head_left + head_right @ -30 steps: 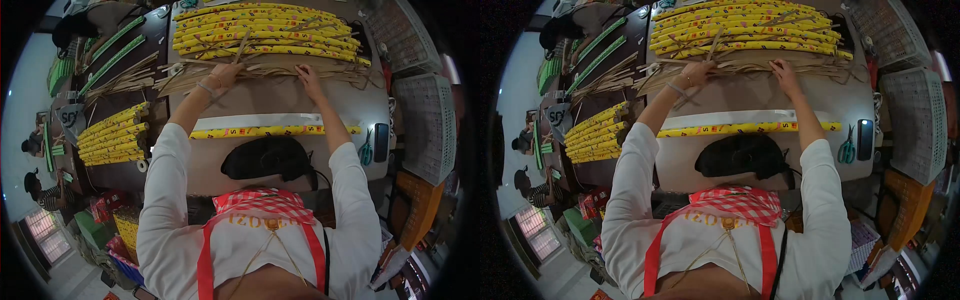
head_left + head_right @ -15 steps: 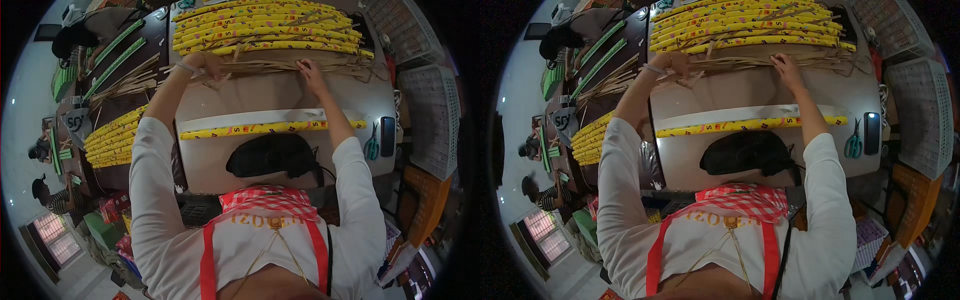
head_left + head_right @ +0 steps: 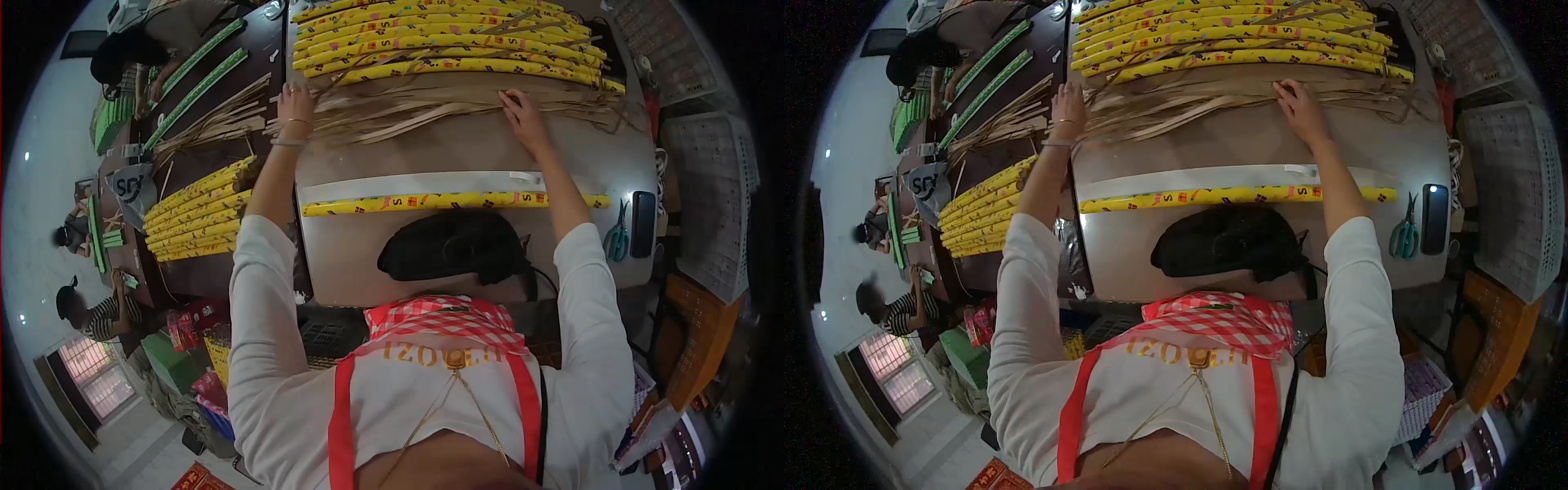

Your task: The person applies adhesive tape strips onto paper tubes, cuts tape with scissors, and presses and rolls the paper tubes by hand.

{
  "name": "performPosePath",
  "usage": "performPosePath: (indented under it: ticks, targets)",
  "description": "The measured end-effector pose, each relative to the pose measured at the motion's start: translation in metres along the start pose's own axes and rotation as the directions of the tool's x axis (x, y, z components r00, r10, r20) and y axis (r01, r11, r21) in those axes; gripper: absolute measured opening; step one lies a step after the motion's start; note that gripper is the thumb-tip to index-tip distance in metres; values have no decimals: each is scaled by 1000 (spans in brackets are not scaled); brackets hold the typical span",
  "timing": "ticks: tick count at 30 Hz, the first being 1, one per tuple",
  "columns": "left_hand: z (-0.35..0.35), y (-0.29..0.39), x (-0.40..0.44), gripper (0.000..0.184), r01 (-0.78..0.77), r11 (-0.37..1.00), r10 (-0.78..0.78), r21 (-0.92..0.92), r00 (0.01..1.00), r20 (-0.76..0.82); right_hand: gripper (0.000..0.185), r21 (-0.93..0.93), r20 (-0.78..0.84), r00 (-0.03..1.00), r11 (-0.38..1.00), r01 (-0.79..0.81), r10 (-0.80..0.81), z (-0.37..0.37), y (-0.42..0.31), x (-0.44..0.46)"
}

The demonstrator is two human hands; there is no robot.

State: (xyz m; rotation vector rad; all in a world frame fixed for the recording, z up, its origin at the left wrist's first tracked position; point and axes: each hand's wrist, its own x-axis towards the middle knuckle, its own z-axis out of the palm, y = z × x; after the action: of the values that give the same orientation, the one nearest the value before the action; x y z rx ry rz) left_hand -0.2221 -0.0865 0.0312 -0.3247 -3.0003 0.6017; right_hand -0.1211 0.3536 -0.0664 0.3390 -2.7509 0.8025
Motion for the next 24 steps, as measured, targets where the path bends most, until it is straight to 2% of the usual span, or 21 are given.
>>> performPosePath:
  ticks: [1,3,5,6,7,9,10,11,13,14,16,18,20,22,24]
  targets:
    - [8,12,-6,36,-2,1000,1,-12,996,-94,31,11,8,1000,1000,-16,16,-1,-1,-1]
    - [2,51,-35,32,-48,947,-18,-318,980,-200,32,36,23,1000,999,-14,13,-1,-4,3]
    - [-7,91,-62,30,-251,787,30,-564,928,-372,32,-48,-15,998,997,53,-53,-3,-4,2]
    - [-14,110,-75,28,-260,783,53,-565,933,-356,34,-125,-19,995,987,98,-101,-2,-1,2]
    - [-21,125,-84,26,-272,777,77,-568,936,-342,34,-123,-13,994,986,109,-112,-3,-6,2]
    - [-30,138,-92,29,-334,739,176,-585,934,-311,35,-44,-5,999,999,32,-32,-7,-12,0]
    - [-23,141,-89,29,-260,806,183,-532,964,-193,35,-45,0,999,998,40,-40,-7,-11,1]
    - [-18,139,-86,29,-253,806,175,-535,966,-192,35,-76,-16,998,995,60,-61,-6,-10,1]
    - [0,132,-77,27,-155,826,138,-542,988,-72,34,-110,-36,996,991,82,-87,-2,-9,2]
    - [13,128,-72,22,-182,835,118,-519,981,-153,33,-123,-62,994,989,80,-88,0,-9,2]
    - [16,118,-64,20,-104,852,111,-513,994,-17,31,-162,-93,993,986,50,-65,0,-9,-5]
    - [23,112,-60,20,-98,848,65,-521,995,-81,29,-188,-156,973,972,137,-167,2,-7,-2]
    - [30,109,-54,20,-78,816,59,-573,997,-52,26,-144,-154,984,987,70,-93,18,12,-4]
    - [19,110,-55,20,-91,873,51,-478,994,-97,22,-305,-48,993,949,84,-104,0,-1,-6]
    - [25,113,-47,19,-37,874,3,-485,998,-70,22,-426,-142,975,900,97,-172,3,-2,-3]
